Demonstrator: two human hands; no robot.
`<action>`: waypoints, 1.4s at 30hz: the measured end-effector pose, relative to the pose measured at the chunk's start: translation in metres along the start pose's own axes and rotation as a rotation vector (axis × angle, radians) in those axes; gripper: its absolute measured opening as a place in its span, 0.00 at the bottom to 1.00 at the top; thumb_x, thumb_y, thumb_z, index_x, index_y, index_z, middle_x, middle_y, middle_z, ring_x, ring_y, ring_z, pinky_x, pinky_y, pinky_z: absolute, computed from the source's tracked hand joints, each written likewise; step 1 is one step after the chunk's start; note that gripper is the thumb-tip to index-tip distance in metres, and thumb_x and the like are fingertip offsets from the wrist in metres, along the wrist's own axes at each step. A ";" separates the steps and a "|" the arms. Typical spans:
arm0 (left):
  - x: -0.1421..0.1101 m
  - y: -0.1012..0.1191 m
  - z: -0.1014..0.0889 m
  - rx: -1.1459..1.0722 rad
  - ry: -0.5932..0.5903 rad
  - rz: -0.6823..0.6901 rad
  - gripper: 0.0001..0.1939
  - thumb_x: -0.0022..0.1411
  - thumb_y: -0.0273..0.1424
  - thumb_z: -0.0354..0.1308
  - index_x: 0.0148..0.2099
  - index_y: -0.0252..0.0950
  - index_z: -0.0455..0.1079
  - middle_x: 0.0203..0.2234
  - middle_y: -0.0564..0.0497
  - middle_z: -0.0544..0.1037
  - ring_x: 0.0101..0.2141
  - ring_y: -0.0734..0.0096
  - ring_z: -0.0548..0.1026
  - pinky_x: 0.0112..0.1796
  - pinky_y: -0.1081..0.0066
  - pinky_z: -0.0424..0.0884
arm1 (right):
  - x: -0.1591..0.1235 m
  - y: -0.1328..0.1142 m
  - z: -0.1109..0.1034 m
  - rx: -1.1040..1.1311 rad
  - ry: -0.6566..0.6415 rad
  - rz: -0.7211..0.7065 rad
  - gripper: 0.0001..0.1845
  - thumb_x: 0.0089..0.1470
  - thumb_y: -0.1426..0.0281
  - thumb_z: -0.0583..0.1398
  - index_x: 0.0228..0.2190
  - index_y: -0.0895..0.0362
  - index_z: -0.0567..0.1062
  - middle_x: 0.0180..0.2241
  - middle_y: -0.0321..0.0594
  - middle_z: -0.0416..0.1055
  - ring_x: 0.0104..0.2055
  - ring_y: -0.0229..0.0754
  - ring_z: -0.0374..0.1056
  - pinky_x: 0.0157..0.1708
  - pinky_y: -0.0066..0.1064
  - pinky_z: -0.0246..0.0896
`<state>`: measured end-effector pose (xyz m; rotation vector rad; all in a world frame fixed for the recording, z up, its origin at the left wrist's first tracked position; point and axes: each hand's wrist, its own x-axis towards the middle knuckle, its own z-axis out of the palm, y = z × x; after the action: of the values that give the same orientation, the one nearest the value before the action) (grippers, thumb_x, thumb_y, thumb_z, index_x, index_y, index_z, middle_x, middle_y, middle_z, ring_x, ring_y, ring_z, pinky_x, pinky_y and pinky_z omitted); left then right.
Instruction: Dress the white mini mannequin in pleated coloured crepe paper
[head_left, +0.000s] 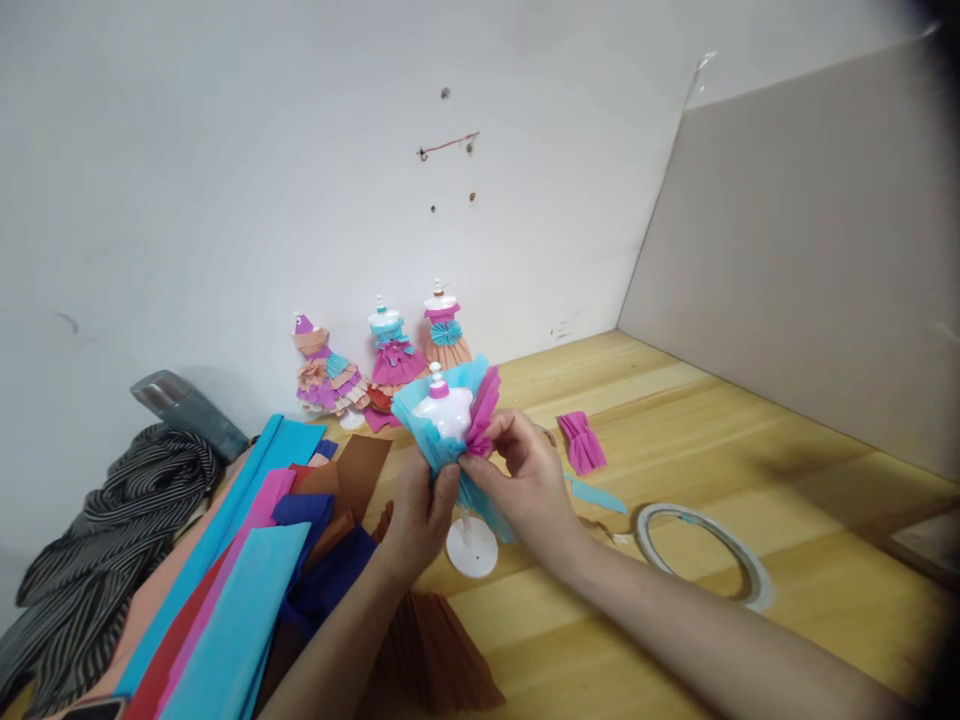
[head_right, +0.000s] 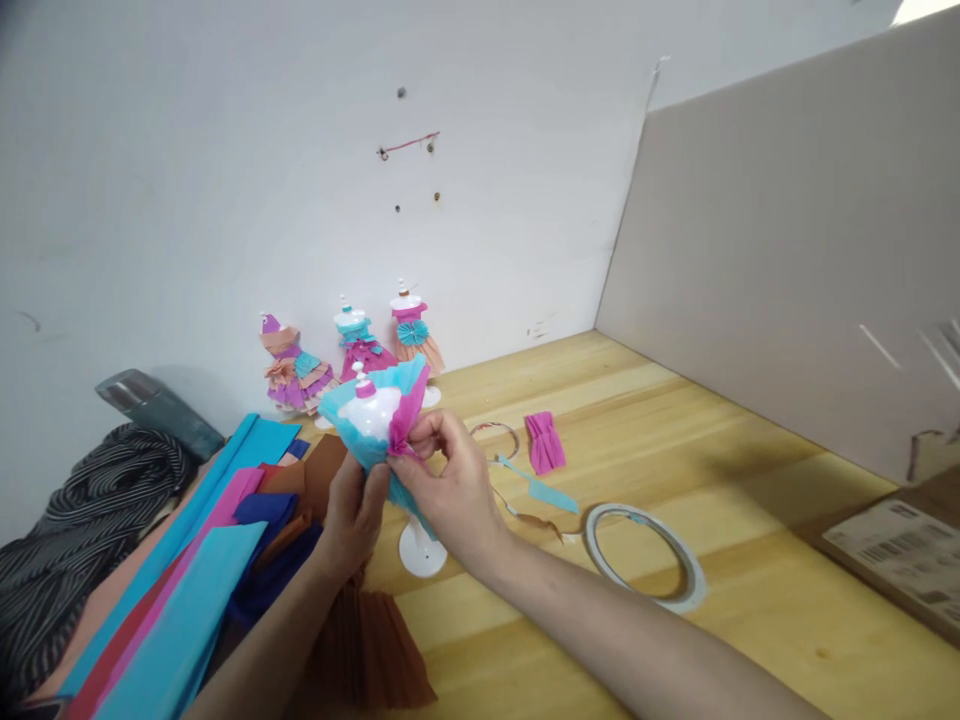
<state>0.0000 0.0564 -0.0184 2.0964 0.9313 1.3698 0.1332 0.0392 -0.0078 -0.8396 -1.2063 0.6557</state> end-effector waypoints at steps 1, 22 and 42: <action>-0.001 -0.001 0.000 -0.005 0.007 0.001 0.14 0.67 0.39 0.47 0.40 0.36 0.67 0.28 0.51 0.73 0.30 0.70 0.70 0.33 0.70 0.68 | 0.000 -0.001 0.001 0.026 0.015 0.017 0.10 0.48 0.71 0.62 0.29 0.54 0.64 0.27 0.33 0.64 0.30 0.37 0.60 0.32 0.30 0.59; 0.004 -0.008 -0.002 -0.041 -0.060 0.046 0.18 0.67 0.38 0.47 0.53 0.34 0.67 0.46 0.41 0.76 0.46 0.61 0.74 0.48 0.61 0.70 | 0.010 0.001 -0.002 0.111 -0.098 0.119 0.22 0.42 0.63 0.68 0.41 0.54 0.72 0.34 0.39 0.73 0.33 0.41 0.67 0.34 0.32 0.64; 0.006 0.003 -0.004 0.007 -0.079 0.027 0.18 0.69 0.34 0.44 0.57 0.38 0.62 0.45 0.42 0.74 0.49 0.61 0.70 0.52 0.60 0.66 | 0.017 0.001 -0.004 0.305 -0.167 0.284 0.17 0.34 0.66 0.72 0.28 0.55 0.74 0.27 0.34 0.70 0.29 0.38 0.63 0.31 0.30 0.62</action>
<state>-0.0017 0.0585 -0.0110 2.1591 0.8799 1.2887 0.1412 0.0522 0.0000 -0.7131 -1.1070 1.1291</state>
